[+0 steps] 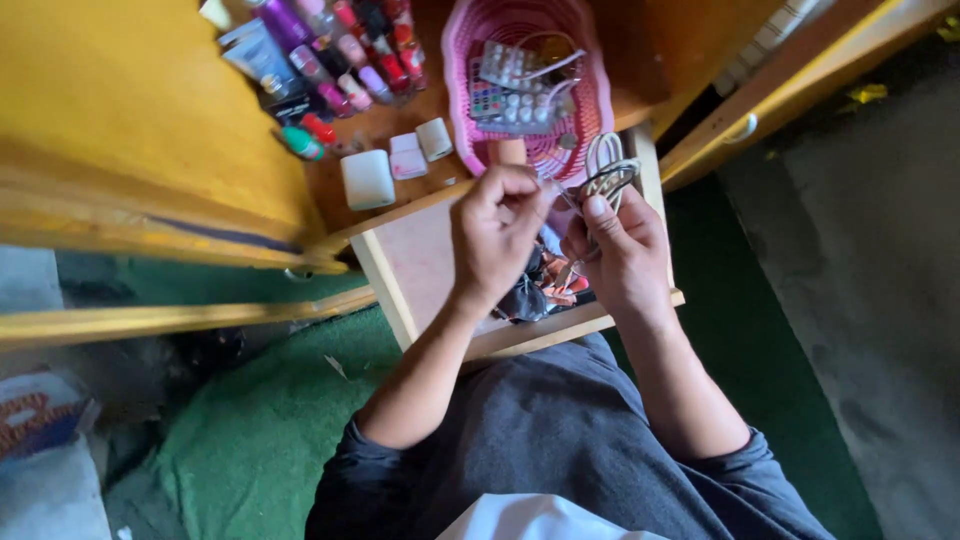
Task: Tidying and organizing various personal items from a drawer and shelf into a basket.
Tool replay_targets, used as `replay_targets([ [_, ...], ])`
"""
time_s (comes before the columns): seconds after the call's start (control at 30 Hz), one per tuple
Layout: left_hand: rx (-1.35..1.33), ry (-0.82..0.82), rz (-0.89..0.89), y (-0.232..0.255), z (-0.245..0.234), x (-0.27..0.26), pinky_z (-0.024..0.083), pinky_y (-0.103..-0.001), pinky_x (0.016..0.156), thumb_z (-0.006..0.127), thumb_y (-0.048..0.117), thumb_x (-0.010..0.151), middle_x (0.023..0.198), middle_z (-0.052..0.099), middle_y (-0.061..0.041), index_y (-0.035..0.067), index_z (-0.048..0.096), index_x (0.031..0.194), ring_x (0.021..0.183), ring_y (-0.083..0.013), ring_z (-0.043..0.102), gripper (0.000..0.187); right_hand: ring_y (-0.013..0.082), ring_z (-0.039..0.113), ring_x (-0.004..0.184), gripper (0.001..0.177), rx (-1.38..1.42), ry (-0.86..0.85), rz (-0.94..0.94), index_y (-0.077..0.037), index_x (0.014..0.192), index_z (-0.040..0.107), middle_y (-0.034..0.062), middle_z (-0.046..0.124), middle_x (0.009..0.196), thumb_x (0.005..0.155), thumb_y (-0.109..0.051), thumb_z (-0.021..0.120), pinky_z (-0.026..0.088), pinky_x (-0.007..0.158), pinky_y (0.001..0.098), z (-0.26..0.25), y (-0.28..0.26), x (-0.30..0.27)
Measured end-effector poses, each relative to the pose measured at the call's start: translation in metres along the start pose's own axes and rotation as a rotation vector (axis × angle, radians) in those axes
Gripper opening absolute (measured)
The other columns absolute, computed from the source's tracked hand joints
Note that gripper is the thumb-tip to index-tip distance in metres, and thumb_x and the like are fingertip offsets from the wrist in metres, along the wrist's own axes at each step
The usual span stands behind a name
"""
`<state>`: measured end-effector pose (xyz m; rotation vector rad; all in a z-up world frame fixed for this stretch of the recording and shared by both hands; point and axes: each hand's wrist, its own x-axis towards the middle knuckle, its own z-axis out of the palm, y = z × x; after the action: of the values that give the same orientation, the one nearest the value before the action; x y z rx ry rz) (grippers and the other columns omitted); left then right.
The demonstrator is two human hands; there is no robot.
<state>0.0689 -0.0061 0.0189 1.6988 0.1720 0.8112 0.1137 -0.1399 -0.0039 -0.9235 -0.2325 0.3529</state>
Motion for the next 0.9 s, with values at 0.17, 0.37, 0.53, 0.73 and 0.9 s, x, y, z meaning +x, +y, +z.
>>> replay_targets([
  [0.17,-0.084,-0.042,-0.006,0.007,-0.022,-0.014,0.056,-0.027,0.061,0.079,0.008,0.091,0.078,0.070,-0.005,0.006,0.069,0.087,0.069,-0.0086,0.064,0.011,0.0139,0.048,0.056,0.010,-0.085,-0.042,-0.032,0.002,0.098,0.058,0.0104,0.050,0.068,0.102,-0.004,0.065,0.040,0.049,0.0248,0.014,0.007,0.008],
  [0.37,-0.274,-0.274,-0.311,-0.004,-0.043,-0.037,0.054,-0.027,0.061,0.078,0.011,0.089,0.073,0.066,-0.005,0.005,0.072,0.090,0.070,-0.0073,0.059,0.009,0.0172,0.056,0.054,0.016,-0.468,-0.024,-0.238,0.006,0.100,0.059,0.0146,0.057,0.062,0.101,-0.005,0.071,0.047,0.054,0.0275,0.022,-0.003,0.013],
  [0.53,-0.135,-0.259,-0.249,-0.005,-0.046,-0.032,0.056,-0.035,0.061,0.072,0.017,0.096,0.080,0.070,-0.014,0.005,0.070,0.104,0.072,-0.0198,0.068,0.014,0.0154,0.058,0.051,0.015,-0.540,-0.033,-0.201,0.001,0.103,0.063,0.0123,0.061,0.061,0.098,-0.008,0.074,0.048,0.053,0.0266,0.013,0.006,0.010],
  [0.73,0.082,-0.181,-0.066,-0.002,-0.050,-0.018,0.060,-0.034,0.061,0.067,0.012,0.100,0.078,0.073,-0.013,0.005,0.072,0.101,0.072,-0.0260,0.073,0.008,0.0083,0.053,0.054,0.016,-0.559,-0.057,-0.168,0.000,0.106,0.064,0.0060,0.057,0.060,0.097,-0.008,0.075,0.045,0.055,0.0219,0.036,-0.008,0.006],
  [0.9,0.277,-0.324,0.164,-0.018,-0.057,-0.006,0.055,-0.039,0.083,0.058,0.012,0.103,0.092,0.072,-0.006,0.015,0.074,0.099,0.087,-0.0294,0.071,0.016,0.0082,0.055,0.054,0.013,-0.435,-0.239,-0.038,0.002,0.097,0.065,0.0076,0.059,0.061,0.090,-0.002,0.075,0.048,0.051,0.0237,0.018,0.001,0.004],
])
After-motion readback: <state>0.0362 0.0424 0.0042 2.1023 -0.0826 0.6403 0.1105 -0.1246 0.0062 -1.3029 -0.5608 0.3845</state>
